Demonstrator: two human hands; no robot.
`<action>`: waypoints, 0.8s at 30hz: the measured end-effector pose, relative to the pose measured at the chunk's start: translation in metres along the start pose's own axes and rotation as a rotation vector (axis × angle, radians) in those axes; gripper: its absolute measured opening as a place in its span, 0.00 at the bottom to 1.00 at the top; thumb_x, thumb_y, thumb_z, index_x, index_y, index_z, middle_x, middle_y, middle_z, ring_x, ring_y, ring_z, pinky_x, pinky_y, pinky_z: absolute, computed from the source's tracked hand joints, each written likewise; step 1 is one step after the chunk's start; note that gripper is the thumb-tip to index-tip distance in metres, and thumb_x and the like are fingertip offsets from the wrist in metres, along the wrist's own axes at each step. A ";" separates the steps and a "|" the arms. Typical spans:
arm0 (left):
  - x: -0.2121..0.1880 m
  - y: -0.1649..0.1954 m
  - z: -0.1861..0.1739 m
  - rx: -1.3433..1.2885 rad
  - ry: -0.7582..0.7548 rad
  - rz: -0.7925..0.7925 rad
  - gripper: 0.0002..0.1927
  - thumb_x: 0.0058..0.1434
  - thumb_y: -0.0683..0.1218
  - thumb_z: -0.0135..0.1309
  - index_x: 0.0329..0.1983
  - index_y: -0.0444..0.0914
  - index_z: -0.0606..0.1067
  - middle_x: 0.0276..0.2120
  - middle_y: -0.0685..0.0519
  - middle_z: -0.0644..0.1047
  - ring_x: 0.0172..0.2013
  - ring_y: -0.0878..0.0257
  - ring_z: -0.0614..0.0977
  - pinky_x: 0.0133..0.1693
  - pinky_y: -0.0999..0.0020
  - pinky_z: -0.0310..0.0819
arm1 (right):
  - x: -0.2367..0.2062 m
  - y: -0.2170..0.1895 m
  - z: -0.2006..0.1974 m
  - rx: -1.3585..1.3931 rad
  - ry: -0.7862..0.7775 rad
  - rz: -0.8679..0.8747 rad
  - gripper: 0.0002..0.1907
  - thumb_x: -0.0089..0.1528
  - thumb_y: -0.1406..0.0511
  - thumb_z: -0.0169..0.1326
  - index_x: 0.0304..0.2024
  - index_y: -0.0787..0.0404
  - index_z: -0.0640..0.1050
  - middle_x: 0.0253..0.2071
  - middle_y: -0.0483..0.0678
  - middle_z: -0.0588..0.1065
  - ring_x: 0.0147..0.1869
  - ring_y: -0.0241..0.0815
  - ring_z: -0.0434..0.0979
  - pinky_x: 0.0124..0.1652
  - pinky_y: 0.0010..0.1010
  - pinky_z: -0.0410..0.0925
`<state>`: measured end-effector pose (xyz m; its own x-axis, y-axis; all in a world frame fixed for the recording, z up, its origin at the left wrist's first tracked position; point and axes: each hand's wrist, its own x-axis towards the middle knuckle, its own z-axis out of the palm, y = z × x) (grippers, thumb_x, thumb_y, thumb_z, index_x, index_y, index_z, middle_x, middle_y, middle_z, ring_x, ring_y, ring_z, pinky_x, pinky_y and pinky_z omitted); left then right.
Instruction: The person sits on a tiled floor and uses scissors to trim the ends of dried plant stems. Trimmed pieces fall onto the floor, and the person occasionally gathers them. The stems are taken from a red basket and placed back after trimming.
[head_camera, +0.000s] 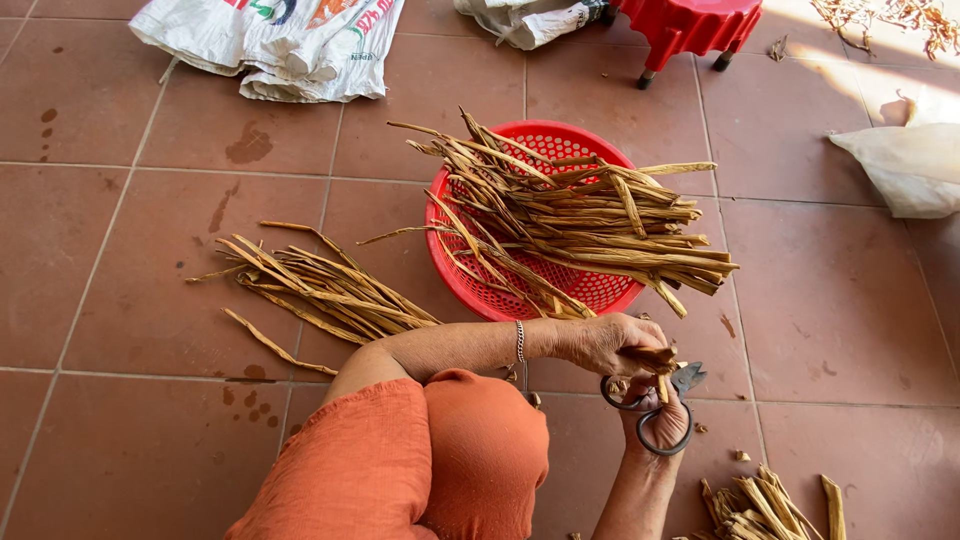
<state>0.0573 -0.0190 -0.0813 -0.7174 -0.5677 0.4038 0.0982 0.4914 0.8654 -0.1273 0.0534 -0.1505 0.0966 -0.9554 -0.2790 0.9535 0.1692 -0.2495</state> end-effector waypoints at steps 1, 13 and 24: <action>0.000 0.000 0.001 0.038 0.019 0.009 0.13 0.62 0.46 0.64 0.48 0.38 0.79 0.46 0.50 0.78 0.49 0.57 0.81 0.52 0.64 0.77 | 0.002 0.001 0.002 -0.035 -0.019 0.022 0.15 0.69 0.71 0.56 0.58 0.65 0.74 0.51 0.53 0.78 0.45 0.43 0.81 0.42 0.29 0.76; 0.011 -0.007 -0.013 -0.310 0.344 -0.439 0.07 0.68 0.45 0.59 0.43 0.37 0.80 0.28 0.61 0.78 0.28 0.75 0.77 0.29 0.76 0.74 | -0.039 0.019 0.053 -0.971 0.126 -0.270 0.32 0.69 0.46 0.45 0.59 0.65 0.72 0.39 0.49 0.77 0.31 0.34 0.72 0.29 0.26 0.67; 0.013 -0.001 -0.018 -0.254 0.327 -0.380 0.08 0.69 0.45 0.58 0.47 0.37 0.77 0.30 0.59 0.78 0.30 0.74 0.78 0.31 0.76 0.78 | -0.041 0.025 0.045 -1.155 0.219 -0.345 0.34 0.71 0.43 0.39 0.53 0.67 0.75 0.29 0.42 0.71 0.27 0.30 0.70 0.26 0.24 0.66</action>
<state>0.0605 -0.0386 -0.0711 -0.4877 -0.8687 0.0860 0.0670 0.0610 0.9959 -0.0944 0.0860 -0.1038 -0.2673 -0.9505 -0.1583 0.0948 0.1375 -0.9859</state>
